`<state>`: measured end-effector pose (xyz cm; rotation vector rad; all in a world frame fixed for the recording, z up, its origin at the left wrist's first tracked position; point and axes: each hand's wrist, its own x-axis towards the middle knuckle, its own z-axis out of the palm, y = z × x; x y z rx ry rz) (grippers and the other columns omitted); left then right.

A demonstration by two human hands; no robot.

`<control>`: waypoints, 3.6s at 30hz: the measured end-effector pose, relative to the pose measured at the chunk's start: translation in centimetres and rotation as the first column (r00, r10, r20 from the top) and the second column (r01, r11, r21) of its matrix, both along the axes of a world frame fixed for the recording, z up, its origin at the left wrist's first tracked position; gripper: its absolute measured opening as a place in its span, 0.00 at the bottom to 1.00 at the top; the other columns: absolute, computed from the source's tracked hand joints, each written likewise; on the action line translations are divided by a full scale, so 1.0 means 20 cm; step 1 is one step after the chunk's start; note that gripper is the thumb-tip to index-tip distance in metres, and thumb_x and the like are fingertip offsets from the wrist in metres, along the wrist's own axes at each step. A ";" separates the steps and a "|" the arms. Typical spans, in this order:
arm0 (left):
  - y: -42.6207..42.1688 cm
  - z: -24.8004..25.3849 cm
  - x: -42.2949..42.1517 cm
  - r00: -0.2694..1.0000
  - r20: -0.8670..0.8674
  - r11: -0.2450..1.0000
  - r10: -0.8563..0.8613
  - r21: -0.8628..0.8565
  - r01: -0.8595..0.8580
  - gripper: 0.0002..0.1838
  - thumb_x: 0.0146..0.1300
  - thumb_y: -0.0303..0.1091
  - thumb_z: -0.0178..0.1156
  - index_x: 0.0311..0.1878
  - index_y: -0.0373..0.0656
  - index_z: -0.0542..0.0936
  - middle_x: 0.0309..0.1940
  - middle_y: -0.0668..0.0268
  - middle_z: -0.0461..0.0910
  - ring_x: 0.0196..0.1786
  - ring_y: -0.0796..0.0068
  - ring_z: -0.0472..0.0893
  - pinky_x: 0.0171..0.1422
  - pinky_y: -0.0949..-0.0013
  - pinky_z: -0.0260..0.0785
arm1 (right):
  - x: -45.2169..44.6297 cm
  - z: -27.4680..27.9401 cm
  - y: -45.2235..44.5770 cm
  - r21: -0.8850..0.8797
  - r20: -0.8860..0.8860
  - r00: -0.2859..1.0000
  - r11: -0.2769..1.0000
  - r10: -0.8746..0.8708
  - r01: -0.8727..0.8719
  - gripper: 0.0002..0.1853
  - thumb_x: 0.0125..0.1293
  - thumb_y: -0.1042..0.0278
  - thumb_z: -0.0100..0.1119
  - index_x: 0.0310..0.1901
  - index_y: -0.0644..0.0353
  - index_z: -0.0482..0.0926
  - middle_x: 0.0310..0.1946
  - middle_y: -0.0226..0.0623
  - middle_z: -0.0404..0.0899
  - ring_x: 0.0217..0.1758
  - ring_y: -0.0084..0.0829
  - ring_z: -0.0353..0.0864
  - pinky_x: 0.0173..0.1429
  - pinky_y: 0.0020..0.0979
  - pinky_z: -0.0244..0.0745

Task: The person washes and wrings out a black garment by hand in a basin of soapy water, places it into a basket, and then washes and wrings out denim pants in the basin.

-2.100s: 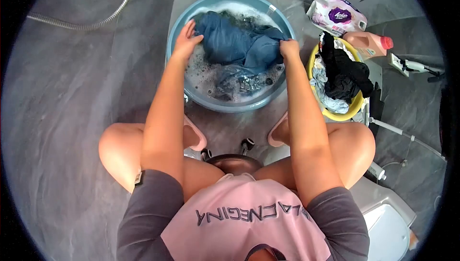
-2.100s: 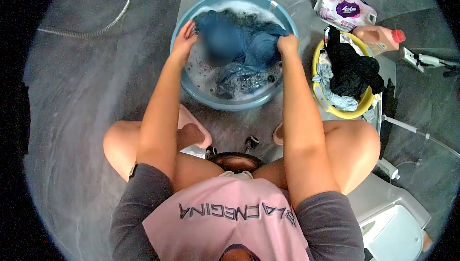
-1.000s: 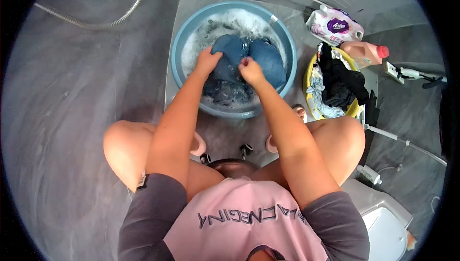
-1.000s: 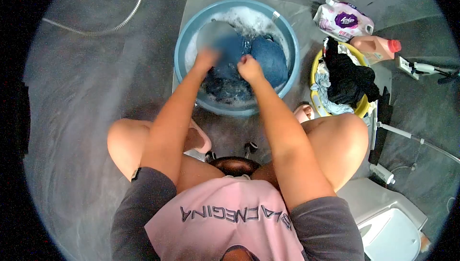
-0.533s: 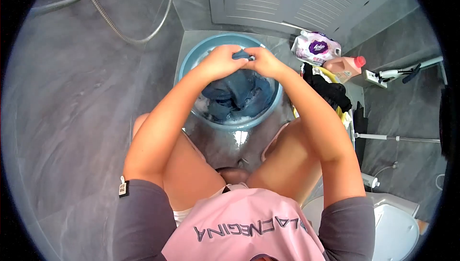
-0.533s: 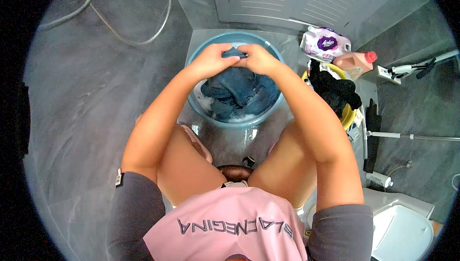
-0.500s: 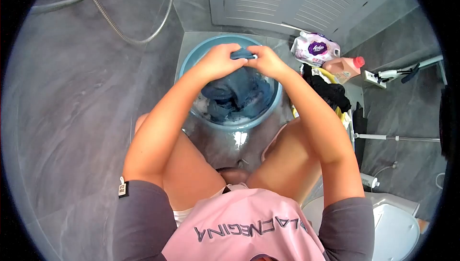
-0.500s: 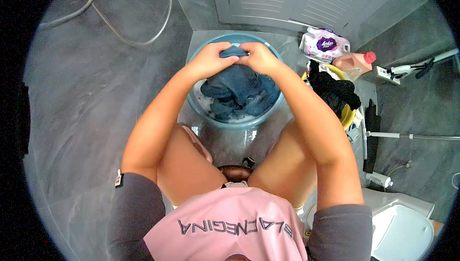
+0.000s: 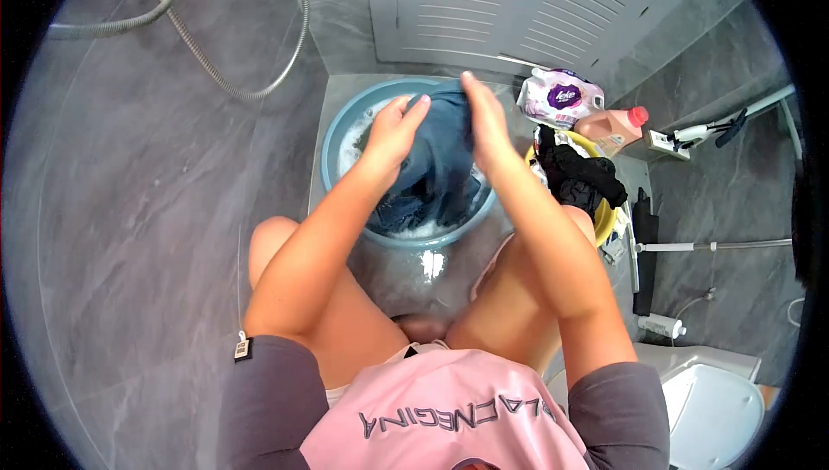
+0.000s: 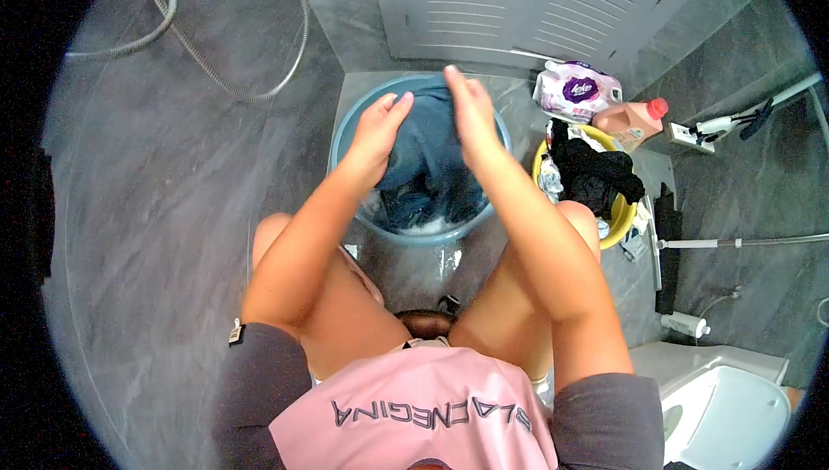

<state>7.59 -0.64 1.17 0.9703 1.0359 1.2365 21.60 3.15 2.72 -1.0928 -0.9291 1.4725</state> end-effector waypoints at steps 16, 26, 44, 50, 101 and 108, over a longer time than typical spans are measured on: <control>0.17 -0.16 0.09 0.862 -0.275 0.837 0.426 -0.242 -0.491 0.18 0.64 0.41 0.51 0.37 0.31 0.75 0.32 0.59 0.77 0.36 0.72 0.73 0.42 0.66 0.64 | -0.22 -0.29 0.01 0.112 0.649 0.758 0.994 -0.063 -0.013 0.28 0.62 0.48 0.45 0.26 0.72 0.78 0.25 0.62 0.76 0.35 0.58 0.78 0.43 0.46 0.71; 0.13 -0.25 0.19 0.807 -0.446 0.850 0.387 -0.166 -0.499 0.28 0.63 0.47 0.40 0.32 0.27 0.78 0.34 0.39 0.77 0.42 0.41 0.76 0.49 0.54 0.65 | -0.17 -0.28 0.05 0.040 0.647 0.761 0.999 -0.051 0.032 0.34 0.65 0.44 0.39 0.29 0.76 0.77 0.27 0.67 0.74 0.38 0.59 0.77 0.45 0.46 0.69; 0.07 -0.24 0.02 0.934 0.095 0.901 0.344 -0.312 -0.300 0.13 0.65 0.39 0.50 0.32 0.39 0.74 0.25 0.67 0.73 0.31 0.74 0.73 0.36 0.69 0.64 | -0.23 -0.18 -0.23 0.187 0.718 0.695 0.959 0.014 -0.212 0.24 0.63 0.53 0.42 0.31 0.70 0.78 0.28 0.63 0.75 0.36 0.59 0.76 0.43 0.49 0.69; -0.06 -0.21 0.23 0.904 -0.396 0.963 0.162 -0.137 -0.232 0.21 0.68 0.44 0.45 0.40 0.33 0.77 0.37 0.62 0.77 0.41 0.75 0.72 0.49 0.70 0.63 | -0.09 -0.30 0.03 0.115 0.634 0.765 0.992 -0.112 0.049 0.25 0.61 0.52 0.45 0.30 0.73 0.78 0.27 0.63 0.76 0.35 0.58 0.77 0.42 0.46 0.70; -0.14 -0.14 0.17 0.777 0.003 0.655 0.629 -0.541 -0.528 0.23 0.64 0.46 0.44 0.38 0.31 0.75 0.37 0.57 0.77 0.40 0.66 0.75 0.45 0.62 0.66 | -0.16 -0.29 -0.27 0.154 0.582 0.812 0.973 0.051 -0.171 0.22 0.63 0.53 0.49 0.25 0.67 0.77 0.18 0.54 0.73 0.20 0.41 0.73 0.30 0.38 0.67; -0.12 -0.21 0.15 0.876 -0.007 0.755 0.482 -0.503 -0.420 0.20 0.64 0.42 0.48 0.46 0.32 0.74 0.43 0.58 0.76 0.45 0.70 0.74 0.48 0.66 0.66 | -0.22 -0.32 -0.23 0.106 0.452 0.892 0.993 0.002 -0.056 0.22 0.63 0.54 0.49 0.25 0.68 0.76 0.16 0.49 0.73 0.20 0.34 0.69 0.32 0.37 0.67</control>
